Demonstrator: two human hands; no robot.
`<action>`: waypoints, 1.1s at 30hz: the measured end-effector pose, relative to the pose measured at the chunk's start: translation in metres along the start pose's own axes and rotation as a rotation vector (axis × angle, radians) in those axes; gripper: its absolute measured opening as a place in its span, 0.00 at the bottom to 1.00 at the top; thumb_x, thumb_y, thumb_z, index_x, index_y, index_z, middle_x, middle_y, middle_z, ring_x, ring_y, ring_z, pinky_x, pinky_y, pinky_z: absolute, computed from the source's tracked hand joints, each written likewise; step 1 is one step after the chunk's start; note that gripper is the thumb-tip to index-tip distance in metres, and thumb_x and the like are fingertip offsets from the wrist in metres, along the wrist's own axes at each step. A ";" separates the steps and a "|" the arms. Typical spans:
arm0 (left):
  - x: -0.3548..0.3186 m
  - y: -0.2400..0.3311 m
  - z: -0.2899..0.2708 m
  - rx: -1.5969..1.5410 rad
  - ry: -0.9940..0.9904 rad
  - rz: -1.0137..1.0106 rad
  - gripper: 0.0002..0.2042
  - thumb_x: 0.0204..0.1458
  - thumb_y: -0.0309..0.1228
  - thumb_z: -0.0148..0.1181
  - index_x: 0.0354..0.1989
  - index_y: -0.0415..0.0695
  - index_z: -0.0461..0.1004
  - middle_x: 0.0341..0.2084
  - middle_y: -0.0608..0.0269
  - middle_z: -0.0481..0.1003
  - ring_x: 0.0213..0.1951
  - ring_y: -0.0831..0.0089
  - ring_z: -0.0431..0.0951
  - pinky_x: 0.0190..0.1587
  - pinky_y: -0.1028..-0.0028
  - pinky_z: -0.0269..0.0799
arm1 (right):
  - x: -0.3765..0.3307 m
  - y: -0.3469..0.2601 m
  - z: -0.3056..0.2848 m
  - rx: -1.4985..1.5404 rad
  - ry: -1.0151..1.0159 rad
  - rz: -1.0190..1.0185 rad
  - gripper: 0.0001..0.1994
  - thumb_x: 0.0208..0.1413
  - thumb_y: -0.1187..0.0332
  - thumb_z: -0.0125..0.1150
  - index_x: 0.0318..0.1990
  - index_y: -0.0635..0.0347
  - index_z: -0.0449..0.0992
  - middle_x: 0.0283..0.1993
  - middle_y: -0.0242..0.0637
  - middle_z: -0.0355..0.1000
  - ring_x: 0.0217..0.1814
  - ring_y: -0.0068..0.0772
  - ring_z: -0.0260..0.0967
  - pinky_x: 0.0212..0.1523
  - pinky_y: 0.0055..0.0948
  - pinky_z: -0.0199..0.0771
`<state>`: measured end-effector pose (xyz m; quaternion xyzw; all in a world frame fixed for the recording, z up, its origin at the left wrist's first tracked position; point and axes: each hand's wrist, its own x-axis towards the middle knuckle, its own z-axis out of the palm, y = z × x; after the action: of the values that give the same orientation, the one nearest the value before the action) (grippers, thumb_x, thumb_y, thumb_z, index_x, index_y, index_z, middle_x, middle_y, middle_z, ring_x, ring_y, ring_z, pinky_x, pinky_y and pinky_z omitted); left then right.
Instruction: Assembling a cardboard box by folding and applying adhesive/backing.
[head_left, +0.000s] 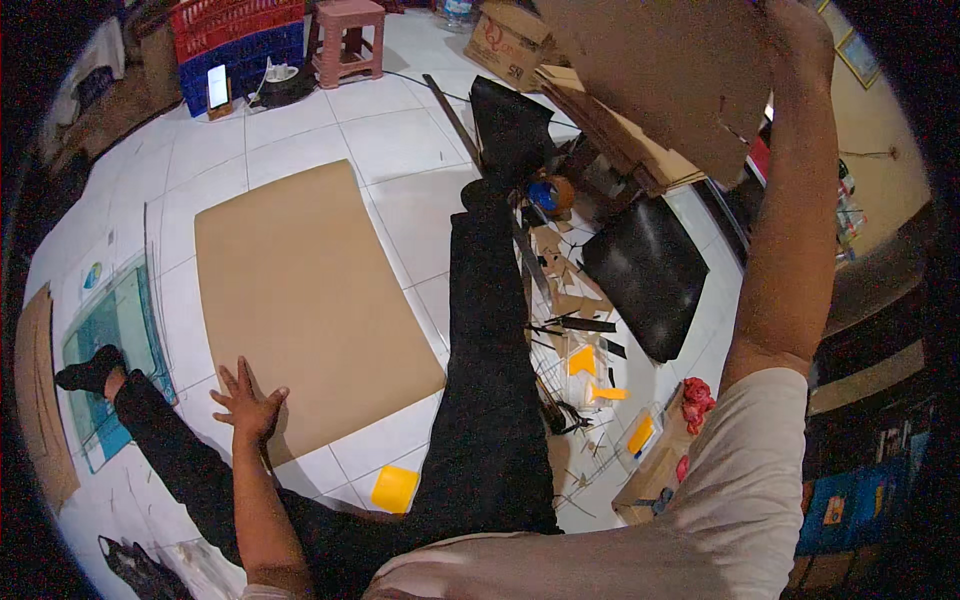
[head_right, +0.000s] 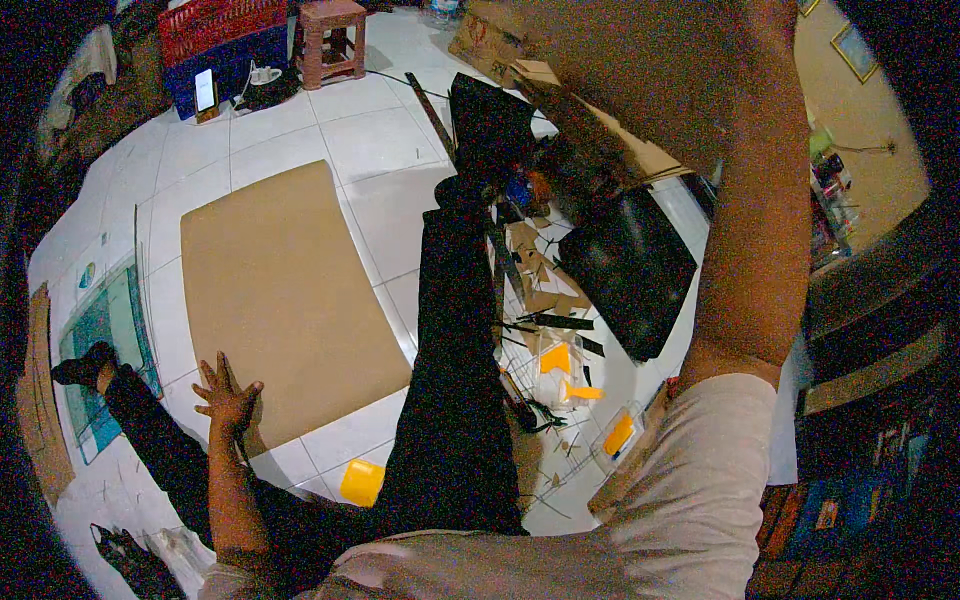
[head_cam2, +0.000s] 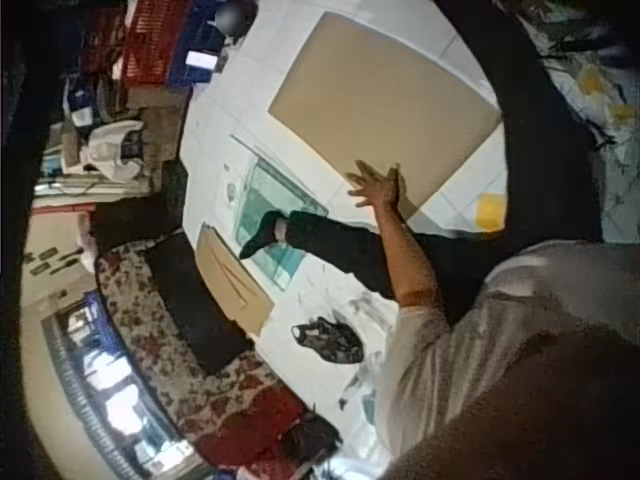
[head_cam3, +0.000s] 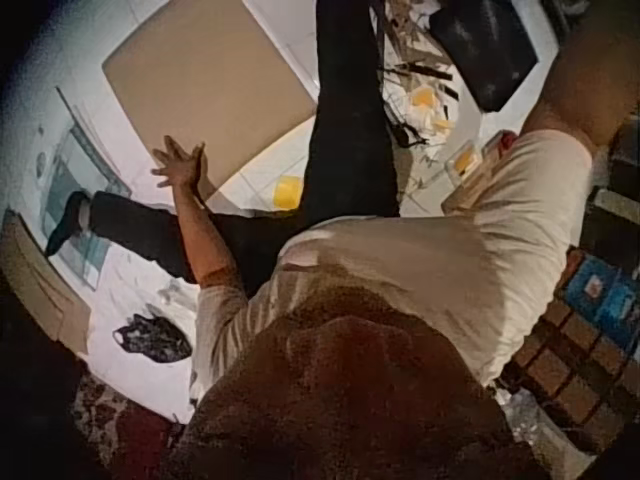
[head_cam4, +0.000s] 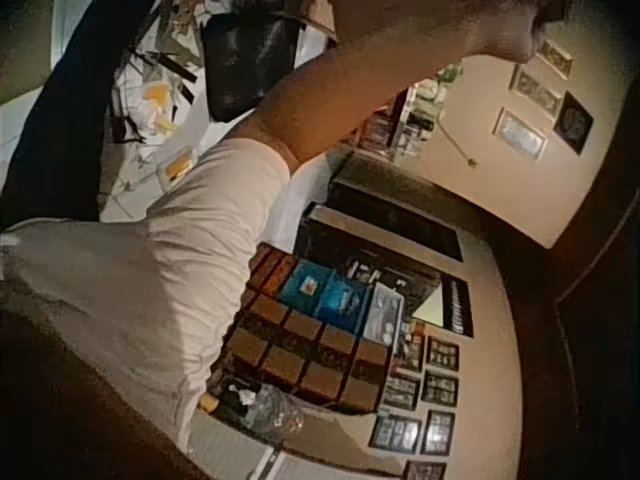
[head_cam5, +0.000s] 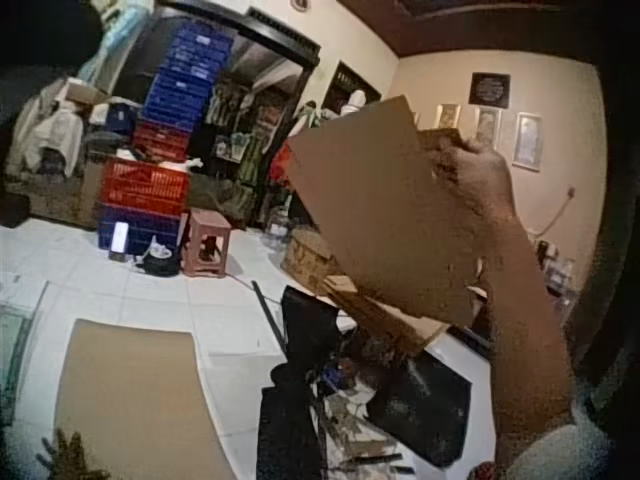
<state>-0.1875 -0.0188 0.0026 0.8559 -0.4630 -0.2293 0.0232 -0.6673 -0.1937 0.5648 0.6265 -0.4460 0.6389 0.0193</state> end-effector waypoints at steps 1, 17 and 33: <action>-0.001 0.001 -0.001 -0.006 0.004 0.001 0.55 0.38 0.60 0.69 0.75 0.70 0.40 0.75 0.58 0.28 0.71 0.33 0.25 0.62 0.25 0.23 | -0.003 -0.010 0.007 0.054 -0.051 -0.015 0.09 0.62 0.67 0.59 0.42 0.64 0.78 0.34 0.33 0.77 0.31 0.24 0.73 0.30 0.22 0.71; -0.005 -0.004 -0.010 0.043 -0.019 -0.013 0.56 0.39 0.64 0.66 0.75 0.63 0.40 0.75 0.51 0.30 0.70 0.26 0.27 0.62 0.24 0.28 | -0.171 0.020 0.086 1.073 -0.419 0.105 0.25 0.68 0.52 0.45 0.49 0.70 0.75 0.51 0.50 0.75 0.49 0.39 0.74 0.53 0.33 0.74; 0.015 -0.012 0.017 0.138 -0.036 0.053 0.40 0.52 0.56 0.57 0.73 0.59 0.51 0.73 0.54 0.45 0.69 0.27 0.23 0.61 0.23 0.26 | -0.505 0.172 0.112 0.615 -1.293 1.190 0.08 0.59 0.76 0.57 0.45 0.61 0.74 0.35 0.26 0.72 0.33 0.16 0.67 0.35 0.16 0.67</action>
<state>-0.1785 -0.0207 -0.0214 0.8387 -0.5004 -0.2116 -0.0382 -0.5717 -0.0941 0.0373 0.5064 -0.4291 0.1607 -0.7304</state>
